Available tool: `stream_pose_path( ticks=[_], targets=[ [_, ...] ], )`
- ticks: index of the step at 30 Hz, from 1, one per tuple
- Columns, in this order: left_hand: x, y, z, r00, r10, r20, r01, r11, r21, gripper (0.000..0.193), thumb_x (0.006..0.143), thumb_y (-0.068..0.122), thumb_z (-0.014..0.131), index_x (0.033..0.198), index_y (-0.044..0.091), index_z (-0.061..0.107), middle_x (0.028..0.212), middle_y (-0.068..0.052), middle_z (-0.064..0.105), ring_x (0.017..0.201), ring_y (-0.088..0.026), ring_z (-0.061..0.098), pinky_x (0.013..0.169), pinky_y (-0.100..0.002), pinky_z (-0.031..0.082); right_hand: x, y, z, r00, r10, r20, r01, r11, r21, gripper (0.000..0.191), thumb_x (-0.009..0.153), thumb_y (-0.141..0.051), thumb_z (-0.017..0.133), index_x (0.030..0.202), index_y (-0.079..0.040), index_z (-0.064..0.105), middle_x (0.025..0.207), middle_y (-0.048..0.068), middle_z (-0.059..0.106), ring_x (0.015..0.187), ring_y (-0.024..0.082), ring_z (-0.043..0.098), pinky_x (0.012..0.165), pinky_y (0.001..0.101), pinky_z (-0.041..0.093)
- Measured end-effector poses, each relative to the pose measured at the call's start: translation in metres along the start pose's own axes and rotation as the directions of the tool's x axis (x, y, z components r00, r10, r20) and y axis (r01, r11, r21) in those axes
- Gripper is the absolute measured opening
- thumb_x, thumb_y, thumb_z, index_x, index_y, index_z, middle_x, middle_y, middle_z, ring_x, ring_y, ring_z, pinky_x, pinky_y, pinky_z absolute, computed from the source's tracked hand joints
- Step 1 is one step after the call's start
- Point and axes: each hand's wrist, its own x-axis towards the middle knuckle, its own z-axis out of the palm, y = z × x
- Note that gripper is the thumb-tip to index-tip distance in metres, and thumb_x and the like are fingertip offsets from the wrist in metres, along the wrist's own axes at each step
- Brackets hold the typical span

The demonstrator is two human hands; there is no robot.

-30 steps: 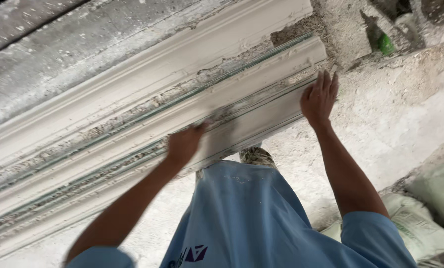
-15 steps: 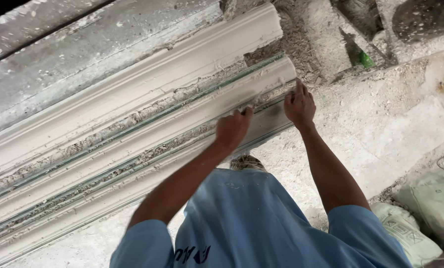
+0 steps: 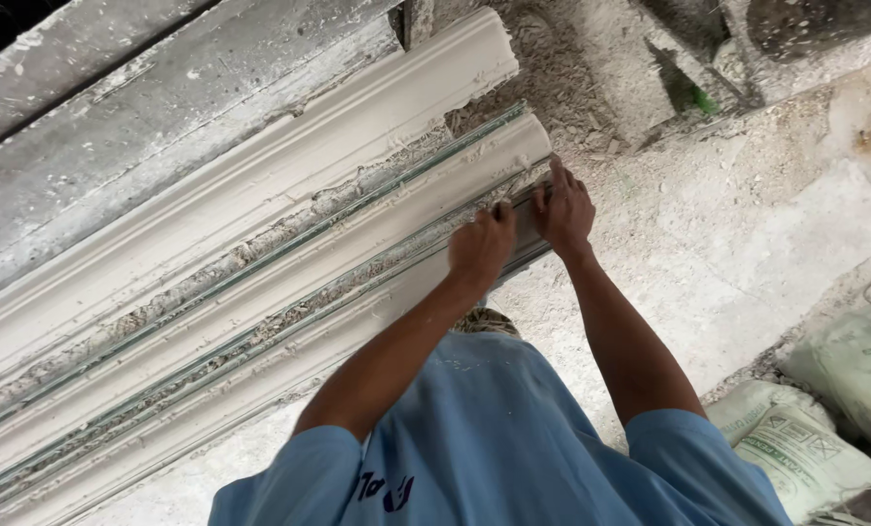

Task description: The person uses a small scraper to remove dried plaster residue from the grooves of decorative gypsum cornice moldings laid on the workshop floor, working along the lengths of the pieces and repositioning the moldings to reach new sections.

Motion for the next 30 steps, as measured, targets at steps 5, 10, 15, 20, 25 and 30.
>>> stream_pose_path(
  ticks=[5,10,15,20,25,30],
  targets=[
    [-0.006,-0.004,-0.002,0.994,-0.040,0.106,0.049,0.995,-0.085,0.042,0.100,0.020,0.059,0.139,0.008,0.052,0.101,-0.022,0.071,0.066,-0.035,0.076,0.045,-0.044,0.059,-0.003,0.000,0.002,0.999,0.041,-0.030,-0.040,0.999,0.021,0.052,0.099,-0.024,0.062,0.147,-0.005,0.054,0.131,0.018,0.068,0.114,0.040,0.065,0.096,0.0484,0.054],
    [-0.002,0.009,0.001,0.999,-0.022,0.043,0.025,0.997,-0.075,0.046,0.095,0.018,0.060,0.139,0.009,0.048,0.123,-0.030,0.065,0.061,-0.032,0.075,0.043,-0.042,0.060,-0.002,-0.003,-0.002,1.000,0.013,-0.010,-0.012,0.999,0.053,0.054,0.098,-0.024,0.059,0.146,-0.001,0.053,0.128,0.021,0.066,0.114,0.043,0.062,0.092,0.0484,0.053],
    [0.012,0.022,0.003,0.994,-0.037,0.106,0.048,0.994,-0.098,0.050,0.098,0.024,0.062,0.143,0.012,0.043,0.121,-0.030,0.064,0.063,-0.032,0.075,0.043,-0.043,0.059,0.001,-0.001,-0.004,0.997,0.068,0.028,-0.069,0.995,0.067,0.052,0.098,-0.020,0.055,0.146,-0.001,0.052,0.127,0.020,0.068,0.114,0.042,0.063,0.093,0.0499,0.054],
    [0.015,0.028,0.008,0.984,-0.024,0.175,0.037,0.997,-0.069,0.061,0.089,0.021,0.067,0.143,0.009,0.040,0.119,-0.027,0.063,0.058,-0.030,0.074,0.035,-0.036,0.057,0.000,0.000,0.001,0.989,0.146,0.032,-0.148,0.986,0.077,0.046,0.105,-0.026,0.053,0.145,-0.003,0.050,0.122,0.018,0.071,0.113,0.038,0.066,0.091,0.0479,0.056],
    [0.007,0.040,0.010,0.991,-0.076,0.113,0.089,0.990,-0.110,0.054,0.097,0.018,0.064,0.146,0.007,0.042,0.113,-0.027,0.062,0.057,-0.031,0.073,0.039,-0.039,0.057,0.002,0.002,0.001,0.978,0.197,0.072,-0.202,0.977,0.065,0.043,0.105,-0.021,0.047,0.144,-0.001,0.049,0.117,0.019,0.072,0.109,0.039,0.067,0.088,0.0491,0.056],
    [-0.004,0.028,0.012,1.000,-0.027,0.009,0.028,0.996,-0.083,0.053,0.092,0.017,0.065,0.141,0.007,0.047,0.112,-0.022,0.063,0.055,-0.029,0.072,0.040,-0.040,0.057,-0.001,0.000,0.000,0.985,0.158,0.065,-0.164,0.982,0.097,0.050,0.104,-0.020,0.050,0.148,0.002,0.045,0.112,0.023,0.070,0.103,0.041,0.067,0.090,0.0506,0.055]
  ],
)
